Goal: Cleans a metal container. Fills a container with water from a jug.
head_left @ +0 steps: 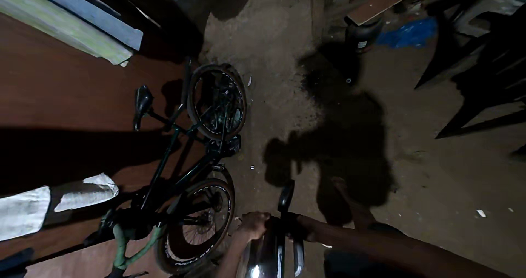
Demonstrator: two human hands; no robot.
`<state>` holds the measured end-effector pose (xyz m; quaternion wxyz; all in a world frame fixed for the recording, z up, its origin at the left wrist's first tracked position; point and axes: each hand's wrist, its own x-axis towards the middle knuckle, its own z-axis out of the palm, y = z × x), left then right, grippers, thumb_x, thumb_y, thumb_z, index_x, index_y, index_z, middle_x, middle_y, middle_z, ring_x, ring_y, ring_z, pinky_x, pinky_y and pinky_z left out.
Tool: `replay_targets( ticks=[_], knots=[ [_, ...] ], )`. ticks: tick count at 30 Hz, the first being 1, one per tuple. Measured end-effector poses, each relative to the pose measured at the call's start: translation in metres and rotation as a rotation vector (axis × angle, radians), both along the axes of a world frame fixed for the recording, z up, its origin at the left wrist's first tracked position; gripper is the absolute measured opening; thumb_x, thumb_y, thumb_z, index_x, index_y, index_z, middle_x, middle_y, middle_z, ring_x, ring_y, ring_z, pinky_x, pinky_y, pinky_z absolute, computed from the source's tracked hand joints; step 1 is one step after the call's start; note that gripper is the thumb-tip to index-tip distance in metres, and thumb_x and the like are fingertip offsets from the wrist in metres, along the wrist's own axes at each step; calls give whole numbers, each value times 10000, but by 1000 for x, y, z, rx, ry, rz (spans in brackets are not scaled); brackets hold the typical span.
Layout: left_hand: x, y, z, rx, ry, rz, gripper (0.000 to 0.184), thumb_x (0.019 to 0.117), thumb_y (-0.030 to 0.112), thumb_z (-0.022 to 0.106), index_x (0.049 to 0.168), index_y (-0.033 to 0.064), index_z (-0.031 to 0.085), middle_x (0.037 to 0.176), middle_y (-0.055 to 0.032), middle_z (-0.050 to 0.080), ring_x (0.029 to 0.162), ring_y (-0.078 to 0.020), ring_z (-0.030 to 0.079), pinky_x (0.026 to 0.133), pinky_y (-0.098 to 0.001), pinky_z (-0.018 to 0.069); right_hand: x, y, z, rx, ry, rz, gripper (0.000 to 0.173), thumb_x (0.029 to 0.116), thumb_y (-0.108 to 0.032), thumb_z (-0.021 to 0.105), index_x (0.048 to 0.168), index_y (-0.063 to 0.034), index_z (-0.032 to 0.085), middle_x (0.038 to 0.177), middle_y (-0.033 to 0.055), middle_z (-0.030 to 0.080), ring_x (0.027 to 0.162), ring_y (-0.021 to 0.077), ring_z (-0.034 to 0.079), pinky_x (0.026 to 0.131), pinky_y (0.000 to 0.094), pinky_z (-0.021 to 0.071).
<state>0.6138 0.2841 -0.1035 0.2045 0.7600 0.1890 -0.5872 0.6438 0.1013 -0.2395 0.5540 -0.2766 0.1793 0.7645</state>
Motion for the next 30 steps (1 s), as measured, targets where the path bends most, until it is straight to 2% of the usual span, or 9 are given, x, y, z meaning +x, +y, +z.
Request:
replay_targets(
  ticks=[3, 5, 8, 12, 14, 17, 23, 27, 30],
  knots=[
    [55, -14, -6, -58, 30, 15, 401, 995, 45, 545, 1391, 54, 601, 1395, -228, 586, 1307, -397, 543, 1082, -600, 419, 23, -21, 1, -160, 139, -164, 214, 1104, -255, 437, 1235, -107, 519, 821, 53, 630, 647, 144, 642, 584, 294, 566],
    [99, -21, -15, -105, -8, -132, 336, 1028, 89, 512, 1343, 34, 618, 1362, -225, 596, 1262, -383, 562, 1038, -575, 440, 53, -33, 8, -182, 109, -276, 235, 1106, -259, 429, 1235, -91, 533, 841, 59, 641, 665, 144, 650, 596, 289, 573],
    [156, -33, -20, -140, -76, -314, 339, 1085, 194, 460, 1306, 10, 641, 1335, -227, 614, 1266, -366, 565, 1073, -550, 415, 84, -42, 13, -186, 52, -445, 240, 1113, -249, 400, 1128, -83, 572, 804, 56, 632, 661, 147, 635, 610, 298, 567],
    [182, -41, -11, -97, -43, -332, 336, 1088, 238, 464, 1313, 53, 632, 1253, -185, 632, 1097, -299, 606, 950, -503, 466, 94, -40, 30, -255, 78, -456, 285, 1104, -286, 406, 1023, -90, 596, 758, 47, 627, 639, 146, 626, 613, 305, 560],
    [177, -36, -6, -92, -23, -309, 347, 1095, 240, 457, 1334, 44, 616, 1270, -193, 622, 1115, -306, 601, 965, -506, 462, 92, -35, 29, -261, 113, -426, 288, 1095, -301, 422, 1004, -93, 599, 744, 47, 632, 620, 147, 631, 595, 300, 560],
    [145, -24, 2, -111, -86, -275, 367, 1098, 227, 437, 1315, 4, 632, 1321, -228, 619, 1242, -357, 577, 1065, -535, 419, 78, -30, 27, -210, 74, -387, 211, 1098, -261, 441, 1130, -98, 571, 778, 56, 626, 628, 149, 634, 590, 300, 568],
    [23, -8, 27, -61, -364, -62, 288, 1064, 137, 488, 1219, -48, 645, 1188, -263, 668, 1178, -418, 618, 1064, -575, 424, 57, -12, 31, 75, -361, -79, 272, 1065, -138, 458, 1330, -79, 477, 871, 53, 652, 703, 131, 662, 670, 280, 584],
    [-80, -18, 39, 76, -586, 145, 307, 1075, 162, 487, 1190, -62, 661, 1162, -259, 680, 1189, -409, 620, 1113, -534, 399, 26, 10, 59, 117, -610, 95, 371, 967, -47, 598, 1331, -60, 529, 962, 72, 659, 737, 160, 663, 683, 316, 590],
    [-171, -39, 29, 281, -955, 186, 259, 1049, 156, 542, 1047, -34, 718, 1026, -192, 740, 1066, -360, 702, 1052, -504, 477, -13, 23, 85, 245, -863, 228, 456, 886, -31, 658, 1324, -18, 533, 1036, 61, 659, 770, 124, 677, 722, 293, 603]
  ],
)
